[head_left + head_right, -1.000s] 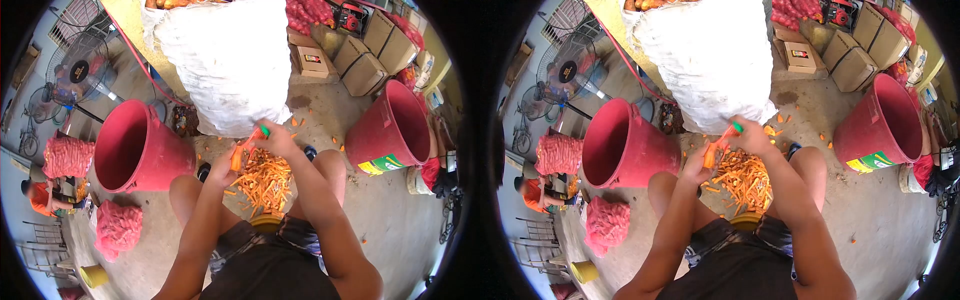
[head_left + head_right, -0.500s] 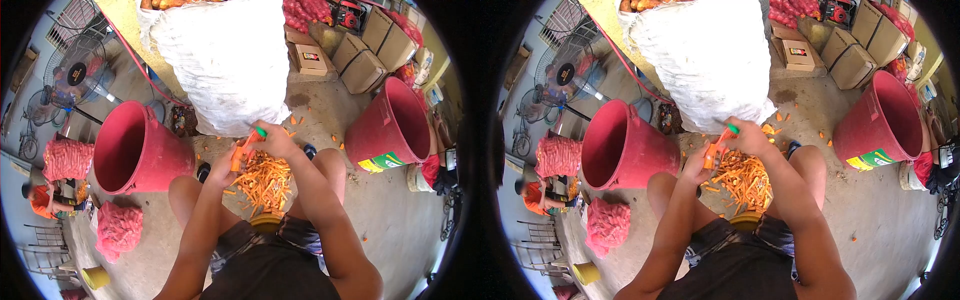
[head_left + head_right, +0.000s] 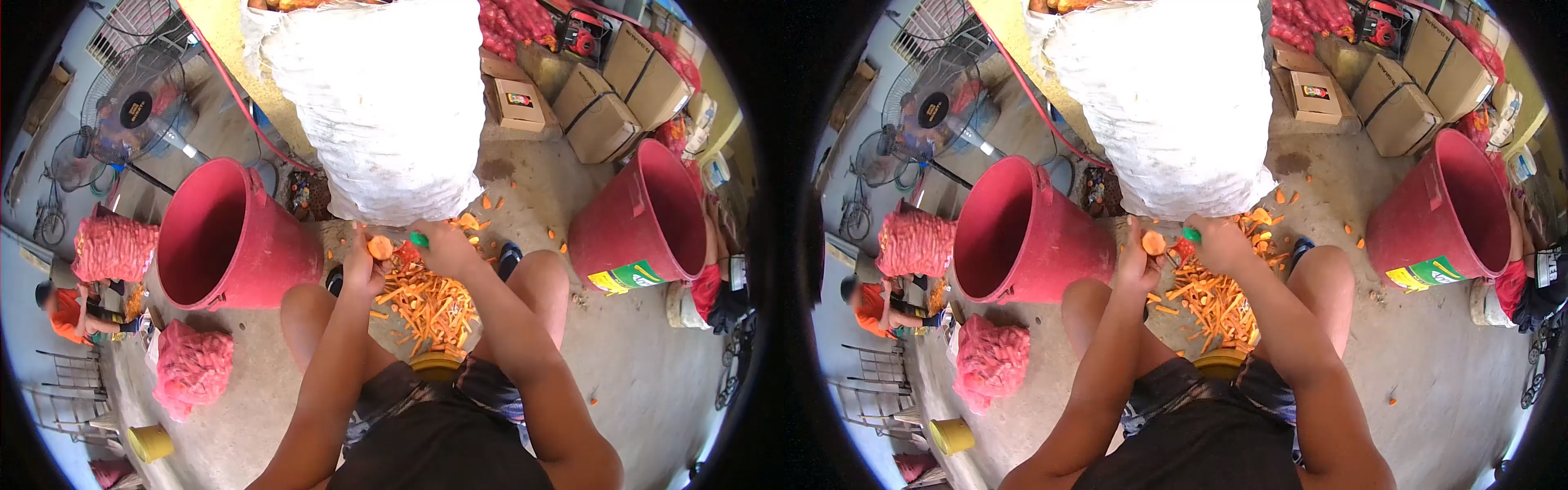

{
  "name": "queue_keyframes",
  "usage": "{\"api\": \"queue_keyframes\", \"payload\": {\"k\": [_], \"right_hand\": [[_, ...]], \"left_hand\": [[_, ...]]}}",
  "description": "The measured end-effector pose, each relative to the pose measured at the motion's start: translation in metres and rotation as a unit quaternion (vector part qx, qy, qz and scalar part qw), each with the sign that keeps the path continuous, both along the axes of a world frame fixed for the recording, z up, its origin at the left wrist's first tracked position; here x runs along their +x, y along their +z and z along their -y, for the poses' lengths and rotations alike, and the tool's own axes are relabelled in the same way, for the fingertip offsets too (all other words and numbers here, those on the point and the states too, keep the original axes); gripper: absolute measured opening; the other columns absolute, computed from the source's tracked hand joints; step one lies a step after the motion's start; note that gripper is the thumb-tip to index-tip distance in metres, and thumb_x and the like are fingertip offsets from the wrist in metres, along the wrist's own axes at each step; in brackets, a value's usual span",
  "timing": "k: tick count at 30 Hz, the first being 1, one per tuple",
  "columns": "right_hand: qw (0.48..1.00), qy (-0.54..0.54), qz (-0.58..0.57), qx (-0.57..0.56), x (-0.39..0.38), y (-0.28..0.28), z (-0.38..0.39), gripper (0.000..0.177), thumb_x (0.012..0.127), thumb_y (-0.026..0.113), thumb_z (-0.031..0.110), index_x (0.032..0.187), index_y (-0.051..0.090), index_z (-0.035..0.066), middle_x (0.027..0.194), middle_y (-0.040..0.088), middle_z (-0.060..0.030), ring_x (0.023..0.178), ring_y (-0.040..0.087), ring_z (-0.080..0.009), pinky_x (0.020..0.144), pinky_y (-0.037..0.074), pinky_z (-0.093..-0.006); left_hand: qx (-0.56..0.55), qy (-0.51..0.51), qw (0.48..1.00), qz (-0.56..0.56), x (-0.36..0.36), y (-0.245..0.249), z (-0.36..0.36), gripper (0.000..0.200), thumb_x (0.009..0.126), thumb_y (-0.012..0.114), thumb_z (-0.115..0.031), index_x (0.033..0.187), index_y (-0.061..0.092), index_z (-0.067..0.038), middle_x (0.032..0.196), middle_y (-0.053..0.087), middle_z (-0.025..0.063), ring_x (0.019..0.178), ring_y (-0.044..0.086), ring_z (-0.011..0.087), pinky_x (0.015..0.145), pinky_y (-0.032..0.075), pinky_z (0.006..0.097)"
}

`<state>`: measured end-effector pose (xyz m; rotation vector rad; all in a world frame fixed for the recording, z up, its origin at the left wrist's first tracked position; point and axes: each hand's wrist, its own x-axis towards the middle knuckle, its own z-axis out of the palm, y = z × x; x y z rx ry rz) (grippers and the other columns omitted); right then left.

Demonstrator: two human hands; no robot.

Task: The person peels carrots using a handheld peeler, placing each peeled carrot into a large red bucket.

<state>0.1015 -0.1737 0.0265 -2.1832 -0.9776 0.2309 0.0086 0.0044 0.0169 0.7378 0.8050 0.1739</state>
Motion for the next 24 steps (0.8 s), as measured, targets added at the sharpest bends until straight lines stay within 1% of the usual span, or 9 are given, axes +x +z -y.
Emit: {"api": "queue_keyframes", "payload": {"k": [4,6,10,13,16,19,21,22,24], "right_hand": [[0.998,-0.001,0.044,-0.040,-0.025,0.003,-0.014,0.032,0.091,0.069,0.014,0.121,0.061,0.006,0.108,0.072,-0.0223,0.100,0.071,-0.0424,0.084,0.057,-0.0529],[0.990,-0.024,-0.002,-0.139,-0.034,0.020,-0.016,0.038,0.092,0.067,0.016,0.126,0.056,0.007,0.112,0.070,-0.0240,0.103,0.071,-0.0435,0.087,0.057,-0.0537],[0.991,-0.022,0.002,-0.129,-0.035,0.017,-0.020,0.041,0.092,0.065,0.018,0.129,0.053,0.007,0.112,0.069,-0.0263,0.104,0.070,-0.0446,0.088,0.057,-0.0542],[0.989,-0.014,0.004,-0.147,-0.035,0.017,-0.021,0.040,0.091,0.065,0.016,0.127,0.054,0.004,0.112,0.069,-0.0274,0.105,0.070,-0.0445,0.089,0.056,-0.0551],[0.988,-0.032,-0.010,-0.152,-0.026,0.005,-0.024,0.036,0.094,0.062,0.016,0.126,0.056,0.001,0.113,0.071,-0.0273,0.106,0.072,-0.0452,0.090,0.058,-0.0545],[0.980,-0.048,-0.028,-0.189,-0.007,-0.006,-0.018,0.041,0.093,0.064,0.016,0.130,0.059,-0.001,0.117,0.072,-0.0276,0.109,0.072,-0.0439,0.093,0.059,-0.0524],[0.946,-0.081,-0.069,-0.307,0.014,-0.012,-0.003,0.039,0.092,0.066,0.014,0.127,0.066,-0.003,0.121,0.072,-0.0272,0.112,0.072,-0.0416,0.093,0.059,-0.0499],[0.947,-0.080,-0.070,-0.304,0.025,-0.015,-0.001,0.039,0.092,0.066,0.014,0.127,0.066,-0.003,0.121,0.072,-0.0272,0.112,0.072,-0.0416,0.093,0.059,-0.0499],[0.929,-0.037,-0.081,-0.360,0.036,-0.014,0.002,0.029,0.091,0.067,0.012,0.115,0.072,-0.002,0.121,0.073,-0.0262,0.114,0.072,-0.0400,0.094,0.060,-0.0482]], "left_hand": [[-0.023,-0.018,0.999,0.034,0.000,-0.007,-0.005,0.047,0.111,0.047,-0.057,0.099,0.058,-0.012,0.073,0.060,0.0028,0.053,0.053,0.0123,0.043,0.038,0.0251],[0.008,-0.008,0.998,0.064,0.002,-0.013,-0.001,0.044,0.111,0.050,-0.053,0.097,0.059,-0.012,0.069,0.059,0.0012,0.051,0.052,0.0115,0.042,0.037,0.0249],[0.037,0.014,0.999,0.020,0.004,-0.010,0.006,0.040,0.111,0.051,-0.050,0.099,0.061,-0.014,0.072,0.060,-0.0016,0.054,0.052,0.0086,0.042,0.034,0.0234],[0.044,0.029,0.999,0.014,0.005,-0.012,0.008,0.038,0.112,0.049,-0.047,0.098,0.062,-0.013,0.071,0.058,-0.0014,0.051,0.050,0.0083,0.041,0.033,0.0239],[0.048,0.014,0.999,0.002,0.006,-0.009,0.010,0.036,0.113,0.049,-0.043,0.095,0.060,-0.014,0.068,0.055,-0.0022,0.048,0.047,0.0081,0.038,0.031,0.0249],[0.054,0.023,0.998,-0.015,0.004,-0.003,0.013,0.032,0.113,0.049,-0.039,0.094,0.059,-0.015,0.063,0.051,-0.0033,0.046,0.045,0.0078,0.037,0.029,0.0255],[0.060,0.002,0.997,0.039,-0.001,-0.002,0.012,0.031,0.111,0.053,-0.037,0.089,0.057,-0.014,0.059,0.048,-0.0012,0.046,0.043,0.0106,0.039,0.027,0.0276],[0.065,0.003,0.997,0.039,-0.002,0.000,0.007,0.031,0.111,0.053,-0.037,0.089,0.057,-0.014,0.059,0.048,-0.0012,0.046,0.043,0.0106,0.039,0.027,0.0276],[0.049,-0.026,0.997,0.051,-0.008,0.003,0.002,0.033,0.111,0.052,-0.039,0.090,0.056,-0.015,0.060,0.048,-0.0007,0.045,0.042,0.0103,0.038,0.028,0.0267]]}}
